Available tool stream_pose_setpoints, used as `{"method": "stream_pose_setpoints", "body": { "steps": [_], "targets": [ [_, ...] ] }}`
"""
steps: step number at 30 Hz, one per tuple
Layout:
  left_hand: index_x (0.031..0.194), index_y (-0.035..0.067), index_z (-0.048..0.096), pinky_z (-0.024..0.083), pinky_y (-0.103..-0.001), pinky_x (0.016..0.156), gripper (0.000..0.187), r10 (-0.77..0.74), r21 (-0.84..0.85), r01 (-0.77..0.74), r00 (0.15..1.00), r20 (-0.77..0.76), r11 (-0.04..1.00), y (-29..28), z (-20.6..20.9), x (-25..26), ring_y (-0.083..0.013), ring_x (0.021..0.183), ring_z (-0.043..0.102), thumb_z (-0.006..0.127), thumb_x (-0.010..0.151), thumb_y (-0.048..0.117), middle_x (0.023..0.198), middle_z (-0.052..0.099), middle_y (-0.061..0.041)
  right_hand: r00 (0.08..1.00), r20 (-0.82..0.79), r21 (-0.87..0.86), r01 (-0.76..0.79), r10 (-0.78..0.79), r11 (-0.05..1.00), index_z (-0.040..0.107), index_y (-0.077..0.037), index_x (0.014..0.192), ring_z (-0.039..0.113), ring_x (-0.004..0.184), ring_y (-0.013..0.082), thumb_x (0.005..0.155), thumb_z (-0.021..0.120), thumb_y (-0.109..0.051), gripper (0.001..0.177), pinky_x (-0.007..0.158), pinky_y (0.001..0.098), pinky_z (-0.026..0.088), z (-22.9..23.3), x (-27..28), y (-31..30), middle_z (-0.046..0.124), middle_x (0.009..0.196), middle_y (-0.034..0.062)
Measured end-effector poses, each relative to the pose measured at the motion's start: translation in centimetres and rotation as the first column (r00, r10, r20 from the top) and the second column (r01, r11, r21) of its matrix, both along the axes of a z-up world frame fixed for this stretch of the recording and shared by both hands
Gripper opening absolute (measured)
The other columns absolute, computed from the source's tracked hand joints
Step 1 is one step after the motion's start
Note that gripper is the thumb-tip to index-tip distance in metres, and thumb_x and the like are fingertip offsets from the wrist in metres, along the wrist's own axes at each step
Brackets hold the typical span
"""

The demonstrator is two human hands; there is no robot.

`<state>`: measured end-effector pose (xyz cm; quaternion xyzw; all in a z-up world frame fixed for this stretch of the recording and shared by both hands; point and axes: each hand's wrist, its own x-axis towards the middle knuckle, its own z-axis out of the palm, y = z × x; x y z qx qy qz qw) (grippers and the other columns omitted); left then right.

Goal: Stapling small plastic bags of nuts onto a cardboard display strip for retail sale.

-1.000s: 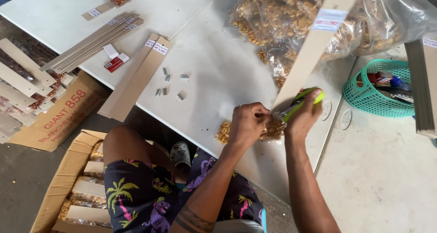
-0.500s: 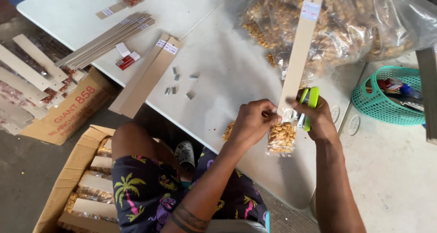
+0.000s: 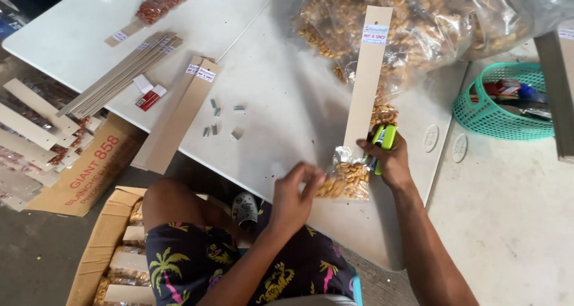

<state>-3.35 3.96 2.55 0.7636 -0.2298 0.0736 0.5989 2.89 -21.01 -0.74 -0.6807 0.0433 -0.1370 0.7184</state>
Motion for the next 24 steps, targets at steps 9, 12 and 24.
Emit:
{"method": "stream_pose_setpoints", "body": {
  "steps": [9,12,24],
  "targets": [
    [0.103,0.002,0.074,0.062,-0.045,0.076,0.017,0.060,0.146,-0.021,0.963,-0.263,0.989,-7.2,0.7,8.1,-0.0387,0.092,0.076,0.074,0.091,0.015,0.093,0.074,-0.016,0.998,0.061,-0.006,-0.009,0.009,1.000,0.061,-0.003,0.101,0.056,0.071,0.0153,0.089,0.080,-0.023,0.031,0.068,0.0301,0.045,-1.4,0.2,-0.3,0.056,0.079,0.0056],
    [0.100,0.007,0.071,0.061,-0.045,0.079,0.021,0.089,0.156,-0.046,0.955,-0.284,0.987,-6.9,2.2,8.1,-0.0353,0.093,0.077,0.081,0.082,0.012,0.091,0.077,-0.015,0.998,0.061,-0.032,-0.024,0.026,0.999,0.060,-0.002,0.100,0.059,0.070,0.0141,0.080,0.089,-0.014,0.036,0.069,0.0291,0.049,-1.2,0.2,0.0,0.059,0.078,0.0049],
    [0.090,0.019,0.073,0.058,-0.041,0.080,0.015,0.167,0.229,-0.087,0.918,-0.359,0.970,-5.5,1.3,7.8,-0.0298,0.093,0.076,0.084,0.080,0.024,0.088,0.077,-0.005,0.997,0.079,0.026,-0.023,0.021,0.999,0.059,-0.004,0.097,0.060,0.065,0.0101,0.076,0.092,-0.007,0.039,0.061,0.0230,0.049,-0.3,0.1,1.1,0.060,0.074,0.0024]
  ]
}}
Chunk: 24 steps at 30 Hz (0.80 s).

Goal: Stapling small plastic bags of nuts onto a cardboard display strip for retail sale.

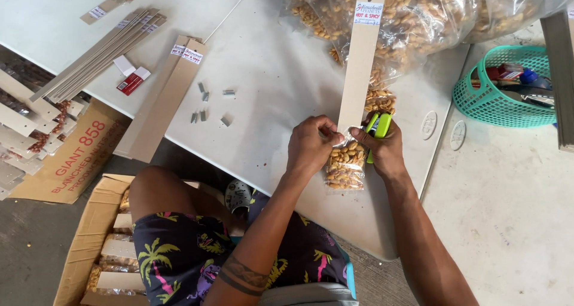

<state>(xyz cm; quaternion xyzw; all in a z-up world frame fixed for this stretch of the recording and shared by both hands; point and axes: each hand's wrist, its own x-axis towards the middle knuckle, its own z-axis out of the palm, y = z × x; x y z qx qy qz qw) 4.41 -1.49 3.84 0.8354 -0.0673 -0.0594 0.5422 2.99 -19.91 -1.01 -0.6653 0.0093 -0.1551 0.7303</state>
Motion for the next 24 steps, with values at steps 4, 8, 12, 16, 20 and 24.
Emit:
{"method": "stream_pose_setpoints", "body": {
  "steps": [4,8,12,16,20,24],
  "targets": [
    [0.091,0.013,0.069,0.058,-0.039,0.083,0.015,-0.018,-0.152,0.017,1.000,-0.004,0.988,-0.8,-1.7,0.4,-0.0277,0.093,0.076,0.082,0.083,0.015,0.090,0.078,-0.008,1.000,-0.007,-0.005,0.030,-0.030,1.000,0.059,-0.004,0.097,0.063,0.064,0.0139,0.076,0.092,-0.009,0.040,0.061,0.0254,0.052,-1.3,0.5,-0.4,0.062,0.074,0.0054],
    [0.090,0.010,0.066,0.058,-0.039,0.083,0.014,-0.019,-0.187,0.026,0.999,0.037,0.982,-1.1,-1.4,-0.7,-0.0287,0.092,0.077,0.079,0.086,0.012,0.091,0.079,-0.011,0.996,-0.004,-0.005,0.092,-0.092,0.996,0.059,-0.004,0.098,0.064,0.062,0.0160,0.075,0.093,-0.008,0.041,0.060,0.0280,0.055,0.6,-0.2,0.7,0.063,0.074,0.0069],
    [0.090,0.008,0.065,0.059,-0.039,0.082,0.011,0.025,-0.217,-0.007,0.996,0.083,0.976,-1.3,-0.9,-1.5,-0.0271,0.089,0.077,0.076,0.089,0.009,0.090,0.079,-0.012,0.892,-0.032,0.292,0.440,-0.451,0.849,0.053,-0.010,0.105,0.071,0.068,0.0194,0.101,0.062,-0.041,0.033,0.067,0.0322,0.059,6.7,-0.5,3.2,0.067,0.082,0.0068],
    [0.090,0.008,0.066,0.058,-0.041,0.082,0.009,-0.014,-0.170,0.032,0.994,0.105,0.985,-1.8,-0.3,-1.7,-0.0272,0.088,0.077,0.075,0.092,0.006,0.088,0.079,-0.011,0.845,-0.150,-0.074,0.508,-0.513,0.858,0.054,-0.003,0.130,0.062,0.124,0.0411,0.103,0.038,-0.069,0.074,0.107,0.0570,0.046,8.4,-0.6,5.9,0.061,0.128,0.0282],
    [0.091,0.006,0.066,0.059,-0.043,0.083,0.008,-0.030,-0.129,0.052,0.985,0.170,0.990,-1.9,0.8,-2.7,-0.0342,0.091,0.077,0.072,0.090,-0.001,0.090,0.079,-0.014,0.840,-0.265,-0.192,0.434,-0.473,0.880,0.035,0.003,0.153,0.044,0.143,0.0444,0.105,0.035,-0.070,0.087,0.117,0.0607,0.035,7.8,-0.2,6.1,0.044,0.149,0.0317],
    [0.091,0.005,0.066,0.059,-0.045,0.088,0.007,-0.030,-0.189,0.046,0.996,0.084,0.981,-1.9,0.5,-3.1,-0.0344,0.091,0.077,0.070,0.090,0.000,0.093,0.078,-0.017,0.873,-0.124,-0.052,0.470,-0.472,0.881,0.054,-0.010,0.104,0.066,0.065,0.0170,0.106,0.045,-0.058,0.048,0.060,0.0295,0.057,7.2,0.4,5.5,0.060,0.079,0.0049]
  ]
}}
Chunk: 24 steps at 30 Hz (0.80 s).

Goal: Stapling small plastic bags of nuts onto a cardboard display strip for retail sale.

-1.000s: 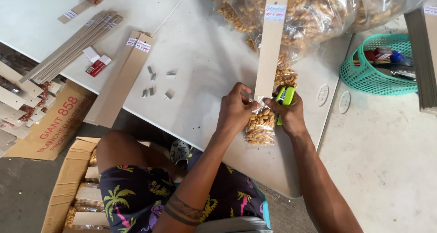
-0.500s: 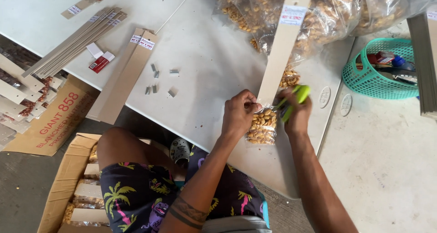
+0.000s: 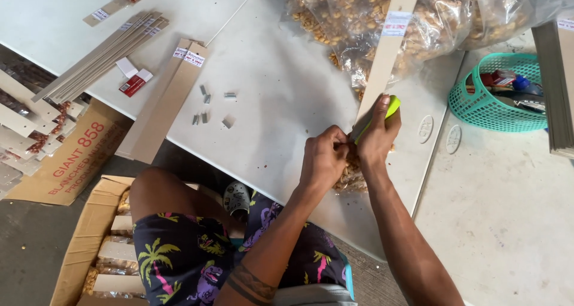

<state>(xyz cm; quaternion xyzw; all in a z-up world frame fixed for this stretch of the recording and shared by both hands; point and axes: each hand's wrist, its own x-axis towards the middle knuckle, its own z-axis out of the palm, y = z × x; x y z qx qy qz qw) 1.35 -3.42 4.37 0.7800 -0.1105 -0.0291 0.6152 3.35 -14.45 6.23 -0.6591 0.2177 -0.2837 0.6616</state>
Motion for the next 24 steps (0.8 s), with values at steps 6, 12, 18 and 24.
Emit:
{"method": "stream_pose_setpoints", "body": {
  "steps": [6,12,18,24],
  "targets": [
    [0.093,0.011,0.069,0.062,-0.039,0.083,0.015,-0.192,-0.150,0.202,0.978,0.080,0.968,-1.2,2.0,1.1,-0.0256,0.092,0.078,0.079,0.083,0.014,0.090,0.079,-0.010,0.976,-0.123,0.026,-0.177,0.179,0.984,0.051,0.000,0.123,0.062,0.093,0.0270,0.086,0.086,-0.044,0.066,0.085,0.0427,0.048,-3.0,-3.7,-11.1,0.060,0.102,0.0143],
    [0.129,0.014,0.055,0.034,-0.053,0.090,0.056,-0.469,0.409,0.334,0.832,0.295,0.849,-9.4,-1.8,8.5,-0.0368,0.109,0.051,0.057,0.091,0.055,0.136,0.053,-0.014,0.980,-0.190,0.052,-0.051,0.060,0.997,0.055,-0.016,0.095,0.052,0.072,0.0106,0.079,0.074,0.001,0.030,0.064,0.0239,0.044,2.0,-13.3,-11.3,0.051,0.082,-0.0036],
    [0.141,0.016,0.055,0.031,-0.073,0.110,0.063,-0.534,0.654,0.088,0.663,0.525,0.752,-1.9,-5.8,7.3,-0.0422,0.153,0.032,0.064,0.090,0.052,0.160,0.044,-0.011,0.948,-0.316,0.199,0.108,-0.041,0.974,0.053,-0.012,0.097,0.057,0.072,0.0162,0.086,0.072,-0.005,0.022,0.064,0.0256,0.044,2.2,-13.8,-8.7,0.053,0.079,0.0026],
    [0.151,0.013,0.047,0.039,-0.060,0.109,0.055,-0.366,0.559,0.002,0.758,0.540,0.829,11.8,-0.9,5.9,-0.0427,0.144,0.045,0.062,0.101,0.031,0.155,0.046,-0.017,0.932,-0.290,0.187,-0.167,0.217,0.968,0.052,-0.015,0.089,0.044,0.067,0.0093,0.079,0.076,0.000,0.030,0.064,0.0248,0.038,-0.2,-4.0,-5.2,0.041,0.073,-0.0050]
  ]
}}
